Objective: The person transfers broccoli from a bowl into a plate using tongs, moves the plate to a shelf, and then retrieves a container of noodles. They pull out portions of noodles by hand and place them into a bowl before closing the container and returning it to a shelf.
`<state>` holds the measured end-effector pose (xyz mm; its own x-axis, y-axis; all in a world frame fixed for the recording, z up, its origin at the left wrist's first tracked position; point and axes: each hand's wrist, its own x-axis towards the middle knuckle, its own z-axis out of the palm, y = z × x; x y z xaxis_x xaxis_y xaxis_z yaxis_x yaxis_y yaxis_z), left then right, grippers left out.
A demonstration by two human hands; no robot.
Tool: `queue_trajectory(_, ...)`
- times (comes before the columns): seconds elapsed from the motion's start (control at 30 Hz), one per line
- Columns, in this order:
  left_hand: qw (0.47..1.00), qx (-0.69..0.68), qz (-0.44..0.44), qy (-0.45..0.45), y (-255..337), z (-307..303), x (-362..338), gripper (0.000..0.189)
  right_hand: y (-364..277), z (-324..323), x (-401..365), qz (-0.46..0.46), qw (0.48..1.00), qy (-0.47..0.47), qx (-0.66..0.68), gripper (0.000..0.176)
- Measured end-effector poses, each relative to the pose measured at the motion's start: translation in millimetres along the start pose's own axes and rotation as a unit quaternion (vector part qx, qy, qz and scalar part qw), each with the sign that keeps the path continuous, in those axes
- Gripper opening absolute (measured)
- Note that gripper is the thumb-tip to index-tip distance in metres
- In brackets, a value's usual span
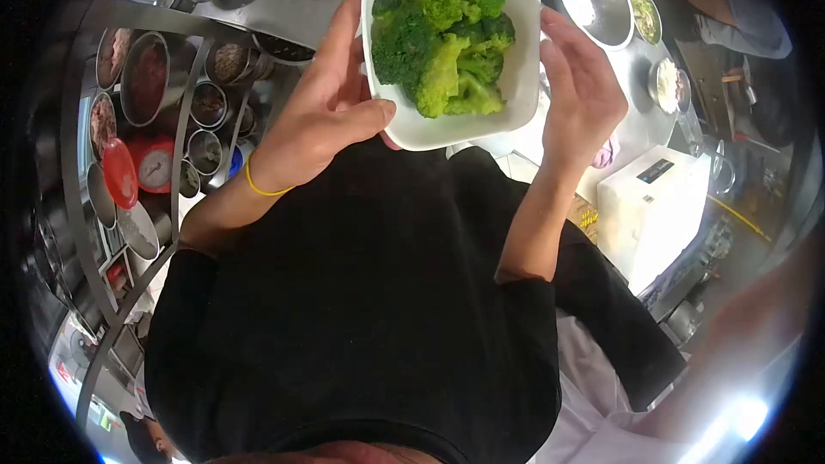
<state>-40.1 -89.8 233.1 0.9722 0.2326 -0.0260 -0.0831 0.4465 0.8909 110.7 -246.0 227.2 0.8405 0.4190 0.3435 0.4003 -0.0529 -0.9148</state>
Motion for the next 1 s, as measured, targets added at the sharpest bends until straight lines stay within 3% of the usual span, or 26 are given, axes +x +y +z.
queue_trajectory(0.1, 1.000, 0.002, 0.015, 0.001, 1, -1, -3, 0.093, -19, 11, -1, -0.042, 0.996, -0.008, -0.083, 0.015)
queue_trajectory(0.17, 1.000, -0.004, 0.021, 0.005, 0, -4, -4, 0.092, -40, 23, 1, -0.258, 0.919, -0.058, -0.292, 0.020)
queue_trajectory(0.2, 1.000, -0.005, 0.021, 0.006, -2, -5, -4, 0.092, -46, 30, 1, -0.259, 0.919, -0.060, -0.292, 0.020)
queue_trajectory(0.27, 0.998, 0.030, 0.046, 0.018, -4, -9, -3, 0.091, -59, 47, 1, -0.351, 0.875, -0.114, -0.313, 0.019)
queue_trajectory(0.4, 0.998, 0.032, 0.045, 0.036, 3, -18, -8, 0.090, -71, 73, 2, -0.372, 0.851, -0.135, -0.345, 0.018)
queue_trajectory(0.47, 0.999, 0.032, 0.000, 0.014, 9, -25, -10, 0.088, -57, 74, 6, -0.386, 0.842, -0.129, -0.353, 0.014)
queue_trajectory(0.53, 0.999, 0.022, 0.027, 0.028, 2, -33, -7, 0.089, -53, 81, 10, -0.395, 0.846, -0.115, -0.340, 0.013)
queue_trajectory(0.73, 0.995, -0.038, 0.082, 0.035, 6, -61, 2, 0.090, -44, 61, 31, -0.249, 0.932, -0.064, -0.257, 0.003)
queue_trajectory(0.93, 0.991, -0.064, 0.100, 0.060, 11, -92, 19, 0.088, -20, 36, 28, -0.124, 0.982, 0.015, -0.144, 0.015)
queue_trajectory(1.0, 0.989, -0.072, 0.111, 0.072, 15, -101, 27, 0.086, -10, 27, 17, -0.033, 0.988, 0.053, -0.139, 0.021)
